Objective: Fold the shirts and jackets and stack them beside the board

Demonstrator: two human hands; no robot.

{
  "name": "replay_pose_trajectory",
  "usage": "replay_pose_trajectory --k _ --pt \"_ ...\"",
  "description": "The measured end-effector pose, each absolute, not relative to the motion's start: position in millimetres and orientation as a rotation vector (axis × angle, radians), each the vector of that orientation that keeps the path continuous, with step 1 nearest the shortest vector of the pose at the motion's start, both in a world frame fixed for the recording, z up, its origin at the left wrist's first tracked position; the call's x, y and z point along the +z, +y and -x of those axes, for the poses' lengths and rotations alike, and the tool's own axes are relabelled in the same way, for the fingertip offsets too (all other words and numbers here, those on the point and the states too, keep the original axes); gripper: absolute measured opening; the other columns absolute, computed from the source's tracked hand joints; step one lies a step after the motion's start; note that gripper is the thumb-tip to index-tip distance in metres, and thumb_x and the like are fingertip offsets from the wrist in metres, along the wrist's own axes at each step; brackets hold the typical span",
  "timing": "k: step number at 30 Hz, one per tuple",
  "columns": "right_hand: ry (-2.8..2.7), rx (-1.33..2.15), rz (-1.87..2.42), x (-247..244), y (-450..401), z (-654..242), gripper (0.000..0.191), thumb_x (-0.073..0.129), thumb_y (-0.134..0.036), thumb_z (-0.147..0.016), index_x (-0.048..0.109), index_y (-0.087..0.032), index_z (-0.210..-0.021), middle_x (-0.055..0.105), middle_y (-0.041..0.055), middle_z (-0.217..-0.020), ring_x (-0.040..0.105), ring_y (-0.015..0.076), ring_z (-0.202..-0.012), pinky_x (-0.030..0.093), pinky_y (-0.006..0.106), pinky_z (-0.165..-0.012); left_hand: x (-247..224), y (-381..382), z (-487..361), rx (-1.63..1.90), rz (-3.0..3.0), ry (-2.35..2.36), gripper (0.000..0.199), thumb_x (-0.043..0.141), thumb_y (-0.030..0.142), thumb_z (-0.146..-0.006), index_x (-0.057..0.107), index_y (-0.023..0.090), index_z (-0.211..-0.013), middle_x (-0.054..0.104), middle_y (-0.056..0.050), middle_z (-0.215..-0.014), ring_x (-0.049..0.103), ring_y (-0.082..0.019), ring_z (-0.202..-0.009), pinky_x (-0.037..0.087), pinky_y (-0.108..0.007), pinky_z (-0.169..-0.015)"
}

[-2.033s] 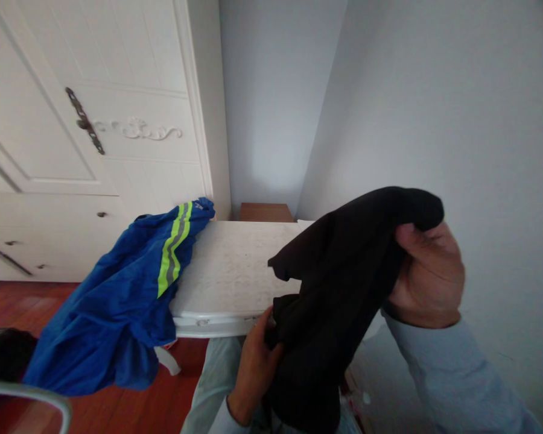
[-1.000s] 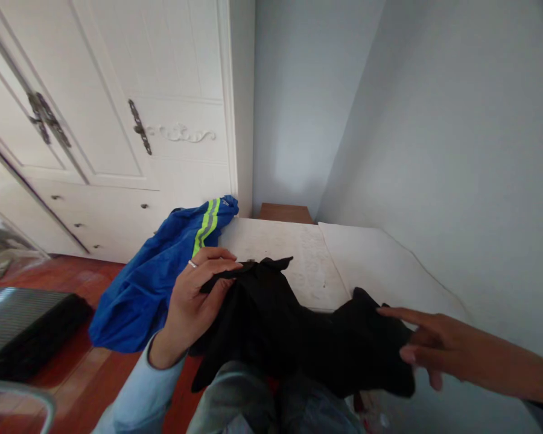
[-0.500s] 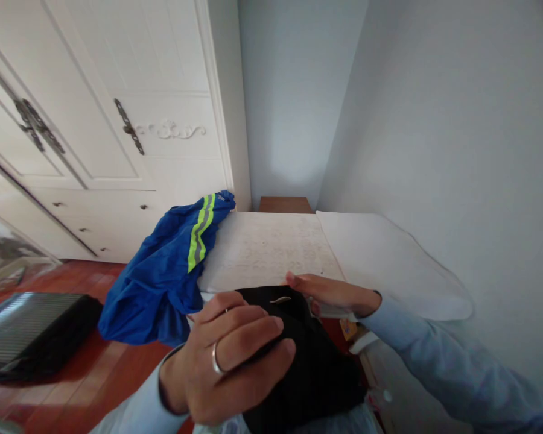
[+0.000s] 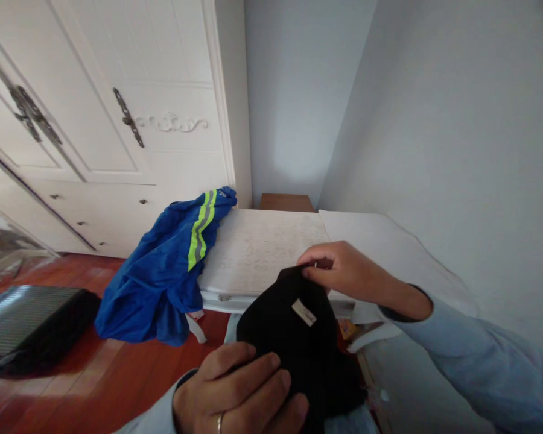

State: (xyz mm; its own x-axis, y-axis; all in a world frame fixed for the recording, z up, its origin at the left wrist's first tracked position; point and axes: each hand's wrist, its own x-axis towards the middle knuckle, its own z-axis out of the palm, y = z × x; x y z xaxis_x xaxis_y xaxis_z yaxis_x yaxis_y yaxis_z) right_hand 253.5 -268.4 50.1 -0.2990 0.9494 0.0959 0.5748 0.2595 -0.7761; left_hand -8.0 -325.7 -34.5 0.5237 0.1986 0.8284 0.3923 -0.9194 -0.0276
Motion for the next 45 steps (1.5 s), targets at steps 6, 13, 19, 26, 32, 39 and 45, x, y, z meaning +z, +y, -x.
replay_pose_trajectory --k 6,13,19,26,32,39,45 --pt "-1.586 0.633 1.308 99 -277 -255 0.014 0.067 -0.025 -0.075 0.073 -0.020 -0.087 0.064 -0.0032 -0.060 0.056 0.0102 -0.045 0.045 0.020 -0.041 -41 -293 16 -1.350 2.692 -0.253 0.037 0.041 0.036 -0.099 0.071 0.020 -0.115 0.068 -0.009 -0.115 0.065 -0.024 -0.112 0.056 -0.040 -0.095" --pt "-1.543 0.499 1.262 102 -269 -241 0.018 0.064 -0.025 -0.074 0.074 -0.016 -0.085 0.068 0.0004 -0.065 0.056 0.0105 -0.050 0.041 0.020 -0.041 -27 -273 -16 -1.719 2.842 -1.249 0.063 0.073 0.035 -0.085 0.049 0.025 -0.142 0.063 -0.013 -0.134 0.063 -0.028 -0.120 0.058 -0.040 -0.090" --pt "-1.582 0.375 1.362 98 -267 -255 0.023 0.058 -0.030 -0.078 0.076 -0.019 -0.088 0.067 0.0014 -0.070 0.059 0.0153 -0.063 0.047 0.026 -0.055 -9 -258 -33 -1.677 3.012 -1.180 0.010 0.066 0.028 -0.091 0.071 0.020 -0.087 0.075 -0.001 -0.079 0.070 -0.016 -0.069 0.055 -0.025 -0.063" --pt "-1.801 0.469 1.205 78 -267 -283 0.011 0.056 -0.027 -0.084 0.065 -0.022 -0.081 0.068 0.0067 -0.106 0.061 0.0235 -0.102 0.047 0.036 -0.087 7 -245 -22 -1.680 2.594 -1.187 0.012 0.059 0.024 -0.095 0.070 0.018 -0.097 0.077 -0.003 -0.086 0.072 -0.015 -0.074 0.055 -0.023 -0.068" --pt "-1.752 0.920 1.263 45 -270 -291 0.032 0.054 -0.052 -0.096 0.062 -0.022 -0.103 0.059 0.0011 -0.086 0.055 0.0164 -0.077 0.047 0.028 -0.069 17 -230 -19 -1.569 2.364 -1.188 0.014 0.052 0.026 -0.098 0.065 0.020 -0.098 0.071 0.000 -0.076 0.068 -0.013 -0.063 0.048 -0.020 -0.057" --pt "-1.720 1.312 1.045 1 -272 -291 0.074 0.067 -0.073 -0.078 0.057 -0.022 -0.130 0.066 0.0089 -0.115 0.062 0.0241 -0.105 0.051 0.038 -0.091 40 -219 -18 -1.306 2.365 -1.098 0.027 0.049 0.040 -0.100 0.067 0.020 -0.100 0.067 0.000 -0.065 0.060 -0.012 -0.049 0.038 -0.021 -0.047" --pt "-1.589 1.235 1.226 -61 -294 -260 0.074 0.082 -0.055 -0.073 0.057 -0.023 -0.136 0.066 0.0119 -0.132 0.058 0.0321 -0.122 0.044 0.050 -0.108 69 -221 -19 -1.303 2.320 -1.058 0.032 0.053 0.048 -0.098 0.071 0.021 -0.097 0.069 -0.001 -0.067 0.065 -0.014 -0.056 0.042 -0.022 -0.051"
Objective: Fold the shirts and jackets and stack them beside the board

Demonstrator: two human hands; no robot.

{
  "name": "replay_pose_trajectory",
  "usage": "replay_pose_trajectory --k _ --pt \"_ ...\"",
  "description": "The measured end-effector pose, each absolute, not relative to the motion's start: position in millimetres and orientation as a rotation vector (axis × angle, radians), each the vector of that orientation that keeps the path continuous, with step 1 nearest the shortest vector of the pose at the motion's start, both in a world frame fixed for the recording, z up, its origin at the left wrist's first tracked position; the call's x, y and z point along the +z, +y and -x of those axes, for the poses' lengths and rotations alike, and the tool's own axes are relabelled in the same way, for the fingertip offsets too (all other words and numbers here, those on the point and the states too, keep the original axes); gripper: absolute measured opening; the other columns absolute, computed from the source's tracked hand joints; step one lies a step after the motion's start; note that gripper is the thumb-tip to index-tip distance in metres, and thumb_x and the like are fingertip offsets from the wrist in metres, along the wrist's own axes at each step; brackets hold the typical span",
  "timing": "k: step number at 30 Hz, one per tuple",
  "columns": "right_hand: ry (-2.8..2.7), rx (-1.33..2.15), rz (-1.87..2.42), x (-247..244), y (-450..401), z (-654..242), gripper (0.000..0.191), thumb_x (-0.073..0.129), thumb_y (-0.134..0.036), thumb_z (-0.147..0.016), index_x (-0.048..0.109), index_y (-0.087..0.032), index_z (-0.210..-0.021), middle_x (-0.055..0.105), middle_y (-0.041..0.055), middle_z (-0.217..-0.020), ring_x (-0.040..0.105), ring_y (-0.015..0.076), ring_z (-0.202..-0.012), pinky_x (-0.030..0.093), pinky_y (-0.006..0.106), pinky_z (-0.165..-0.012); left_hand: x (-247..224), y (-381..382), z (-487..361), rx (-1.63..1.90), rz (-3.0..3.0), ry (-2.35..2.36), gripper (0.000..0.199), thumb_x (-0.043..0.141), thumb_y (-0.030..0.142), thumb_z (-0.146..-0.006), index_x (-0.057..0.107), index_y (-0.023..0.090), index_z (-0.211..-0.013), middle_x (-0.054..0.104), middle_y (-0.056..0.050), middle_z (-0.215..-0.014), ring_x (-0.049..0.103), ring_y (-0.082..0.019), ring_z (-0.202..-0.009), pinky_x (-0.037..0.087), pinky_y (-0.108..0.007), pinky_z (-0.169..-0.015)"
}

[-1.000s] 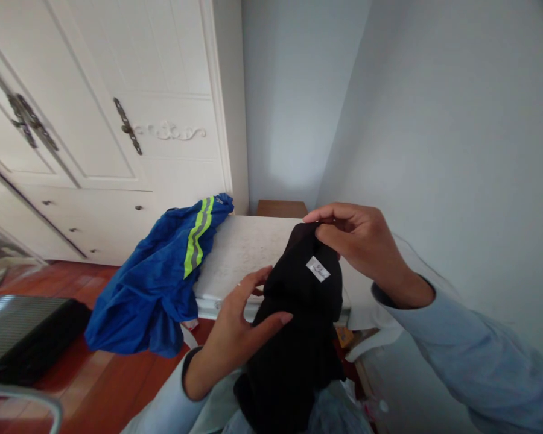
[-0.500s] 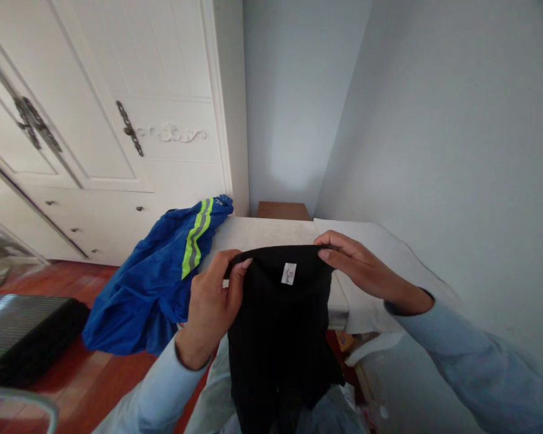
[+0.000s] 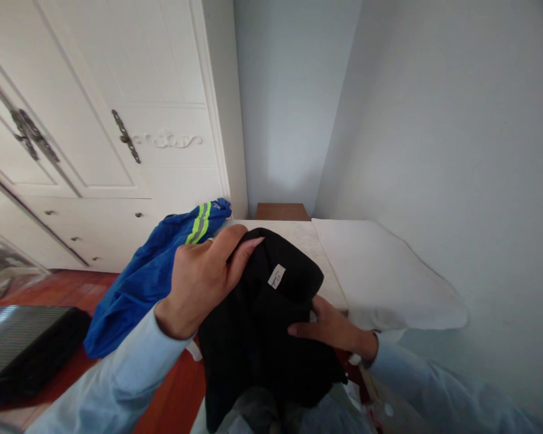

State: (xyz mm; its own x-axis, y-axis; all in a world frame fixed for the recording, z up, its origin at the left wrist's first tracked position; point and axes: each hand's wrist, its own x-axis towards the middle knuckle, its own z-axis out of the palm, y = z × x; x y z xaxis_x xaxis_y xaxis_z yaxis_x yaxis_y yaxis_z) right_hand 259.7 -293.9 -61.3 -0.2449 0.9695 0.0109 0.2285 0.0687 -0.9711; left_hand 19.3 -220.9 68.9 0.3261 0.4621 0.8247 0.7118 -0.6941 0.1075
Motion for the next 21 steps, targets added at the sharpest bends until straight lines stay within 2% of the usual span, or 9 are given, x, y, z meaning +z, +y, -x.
replay_pose_trajectory --k 3,5,7,11,14,16,18,21 --pt "-1.582 1.193 1.306 -87 -299 -257 0.042 0.066 -0.054 -0.085 0.070 -0.021 -0.111 0.074 0.0092 -0.112 0.066 0.0312 -0.106 0.051 0.049 -0.097 83 -219 -11 -1.196 2.382 -1.036 0.039 0.049 0.054 -0.098 0.072 0.023 -0.096 0.068 -0.001 -0.063 0.063 -0.015 -0.053 0.043 -0.024 -0.049" --pt "-1.561 1.093 1.357 -89 -298 -267 0.032 0.059 -0.050 -0.088 0.072 -0.022 -0.095 0.076 0.0076 -0.097 0.068 0.0299 -0.095 0.054 0.046 -0.089 92 -215 0 -1.070 2.488 -0.964 0.046 0.048 0.061 -0.096 0.073 0.023 -0.093 0.066 -0.001 -0.060 0.059 -0.015 -0.049 0.042 -0.025 -0.048" --pt "-1.519 0.926 1.425 -74 -296 -285 0.027 0.058 -0.046 -0.087 0.072 -0.023 -0.091 0.076 0.0066 -0.093 0.068 0.0292 -0.090 0.054 0.044 -0.084 100 -210 14 -0.946 2.584 -0.883 0.053 0.045 0.067 -0.094 0.074 0.022 -0.094 0.063 -0.001 -0.056 0.054 -0.014 -0.045 0.041 -0.025 -0.048" --pt "-1.552 0.495 1.554 -14 -305 -326 0.028 0.053 -0.047 -0.090 0.072 -0.025 -0.089 0.076 0.0051 -0.089 0.068 0.0277 -0.083 0.053 0.040 -0.076 109 -195 41 -0.799 2.726 -0.840 0.062 0.045 0.075 -0.090 0.076 0.022 -0.099 0.059 0.001 -0.052 0.049 -0.013 -0.041 0.039 -0.025 -0.048" --pt "-1.678 0.189 1.639 36 -320 -347 0.032 0.055 -0.053 -0.091 0.072 -0.028 -0.083 0.075 0.0027 -0.079 0.067 0.0251 -0.070 0.049 0.037 -0.065 110 -187 52 -0.706 2.854 -0.854 0.070 0.056 0.083 -0.076 0.077 0.022 -0.103 0.062 0.001 -0.055 0.048 -0.013 -0.039 0.040 -0.026 -0.047" --pt "-1.765 -0.015 1.649 64 -330 -354 0.036 0.057 -0.060 -0.090 0.073 -0.029 -0.081 0.074 0.0015 -0.074 0.065 0.0232 -0.063 0.045 0.034 -0.059 109 -186 54 -0.693 2.906 -0.898 0.074 0.062 0.085 -0.069 0.078 0.022 -0.103 0.065 0.000 -0.057 0.053 -0.014 -0.043 0.043 -0.026 -0.048" --pt "-1.835 -0.183 1.646 89 -339 -356 0.044 0.057 -0.068 -0.088 0.073 -0.029 -0.076 0.072 0.0010 -0.067 0.062 0.0208 -0.056 0.040 0.032 -0.055 105 -190 53 -0.794 2.887 -0.983 0.071 0.061 0.083 -0.070 0.078 0.022 -0.102 0.066 -0.001 -0.059 0.061 -0.016 -0.051 0.047 -0.026 -0.051" --pt "-1.901 -0.306 1.694 120 -347 -357 0.059 0.050 -0.080 -0.085 0.072 -0.026 -0.070 0.068 0.0011 -0.059 0.058 0.0170 -0.050 0.037 0.031 -0.051 98 -202 50 -1.048 2.755 -1.123 0.067 0.049 0.078 -0.083 0.077 0.021 -0.105 0.068 -0.002 -0.066 0.068 -0.016 -0.065 0.050 -0.024 -0.058"
